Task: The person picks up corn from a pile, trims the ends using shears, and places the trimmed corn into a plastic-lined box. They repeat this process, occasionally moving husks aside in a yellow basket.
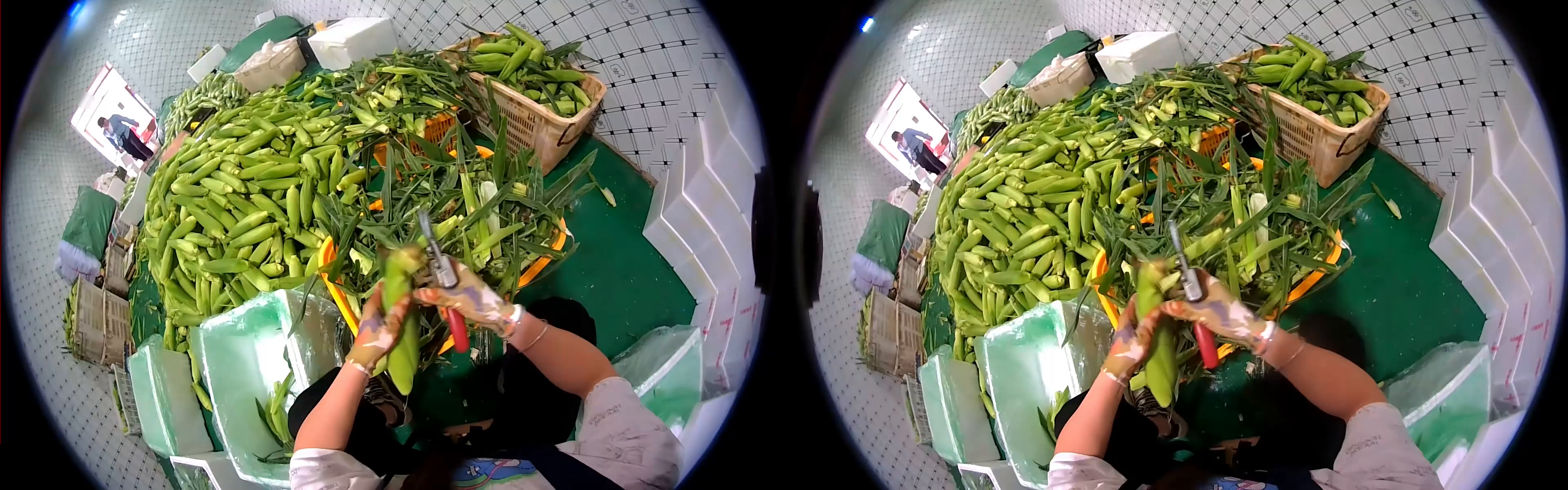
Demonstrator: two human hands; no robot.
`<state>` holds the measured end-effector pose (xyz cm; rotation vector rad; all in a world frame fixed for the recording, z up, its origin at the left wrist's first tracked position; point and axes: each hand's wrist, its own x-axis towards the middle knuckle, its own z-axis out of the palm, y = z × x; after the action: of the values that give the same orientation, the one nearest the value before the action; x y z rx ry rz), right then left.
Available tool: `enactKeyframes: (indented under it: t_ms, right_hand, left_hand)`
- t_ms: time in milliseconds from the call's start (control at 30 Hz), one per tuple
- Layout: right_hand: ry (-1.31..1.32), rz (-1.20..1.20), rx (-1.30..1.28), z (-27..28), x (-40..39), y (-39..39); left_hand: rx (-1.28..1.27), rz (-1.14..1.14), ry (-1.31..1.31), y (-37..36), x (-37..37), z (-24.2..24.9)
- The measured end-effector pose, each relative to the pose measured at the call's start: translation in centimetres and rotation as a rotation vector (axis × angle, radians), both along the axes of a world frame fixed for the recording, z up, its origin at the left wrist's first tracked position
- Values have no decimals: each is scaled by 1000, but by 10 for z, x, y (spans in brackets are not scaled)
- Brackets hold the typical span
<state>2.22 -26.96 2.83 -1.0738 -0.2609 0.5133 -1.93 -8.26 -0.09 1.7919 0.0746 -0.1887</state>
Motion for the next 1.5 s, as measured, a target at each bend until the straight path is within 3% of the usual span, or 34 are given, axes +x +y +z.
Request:
enactKeyframes:
  t_ms: [33,67,167,200,267,333,367,467,533,567,633,700,733,767,833,900,933,967,1033,1100,1167,1200,1267,1300,1333,1367,1400,1433,1467,1500]
  right_hand:
    - [93,10,-62,9,0,-11]
    - [-86,38,-144,-11,3,-18]
    - [-498,266,-965,-18,1,-35]
    - [-515,326,-1045,-35,-2,-35]
    - [-605,287,-961,-50,-13,-29]
    - [-583,348,-963,-49,-15,-23]
    - [-578,343,-926,-47,-16,-22]
    - [-747,178,-855,-66,-17,-18]
    - [-700,171,-745,-65,-20,-14]
    - [-655,160,-624,-63,-21,-13]
    - [-772,184,-746,-60,-26,-16]
    - [163,282,-412,-50,-33,-17]
    - [397,39,-175,-37,-36,-18]
    - [483,16,-94,-47,-25,-26]
    - [368,222,-83,-65,-16,-40]
    - [-15,447,-266,-56,-17,-47]
    - [29,497,-200,-56,-23,-43]
    - [80,546,-128,-52,-31,-39]
    - [128,567,-150,-41,-35,-32]
    - [103,680,-182,-40,-34,-28]
    - [108,758,-105,-36,-34,-27]
    - [164,674,-129,-23,-35,-30]
    - [187,614,-164,-11,-20,-33]
    - [328,301,-4,-10,-9,-37]
    - [470,-9,156,-12,1,-41]
    - [492,-57,357,-18,14,-44]
    - [395,-80,81,-3,8,-44]
    - [179,14,14,-17,11,-44]
    - [239,-22,-225,-31,9,-41]
    - [270,34,-334,-36,3,-34]
  left_hand:
    - [-147,119,95,10,1,-8]
    - [-346,223,185,25,9,-17]
    - [-471,140,-58,57,10,-38]
    - [-482,229,47,63,12,-45]
    - [-493,319,175,61,12,-38]
    - [149,-45,-9,56,7,-33]
    - [314,-52,-107,49,4,-31]
    - [191,-126,-44,36,2,-19]
    - [454,-383,23,33,3,-15]
    - [451,-382,19,38,2,-21]
    - [-809,-288,487,55,3,-41]
    - [-1517,-361,712,61,4,-51]
    - [-1135,-218,594,56,-3,-34]
    - [-1040,-229,505,61,-7,-35]
    - [-834,-232,339,66,-14,-31]
    - [-117,-241,-62,59,-18,-22]
    - [-385,-260,160,49,-15,11]
    - [-376,-257,168,50,-12,11]
    - [-618,-538,349,54,-7,2]
    - [-498,-419,250,63,-16,-39]
    - [-834,-559,460,44,-21,-11]
    - [-909,-601,511,45,-20,-13]
    - [-869,-506,541,52,-20,-12]
    - [-853,-473,539,59,-20,-14]
    - [-672,-386,497,70,-18,-11]
    - [-686,28,496,66,-22,-10]
    - [-616,116,561,87,-6,-18]
    - [-553,207,623,113,16,-28]
    - [-720,296,559,138,32,-27]
    - [-728,520,374,163,44,-29]
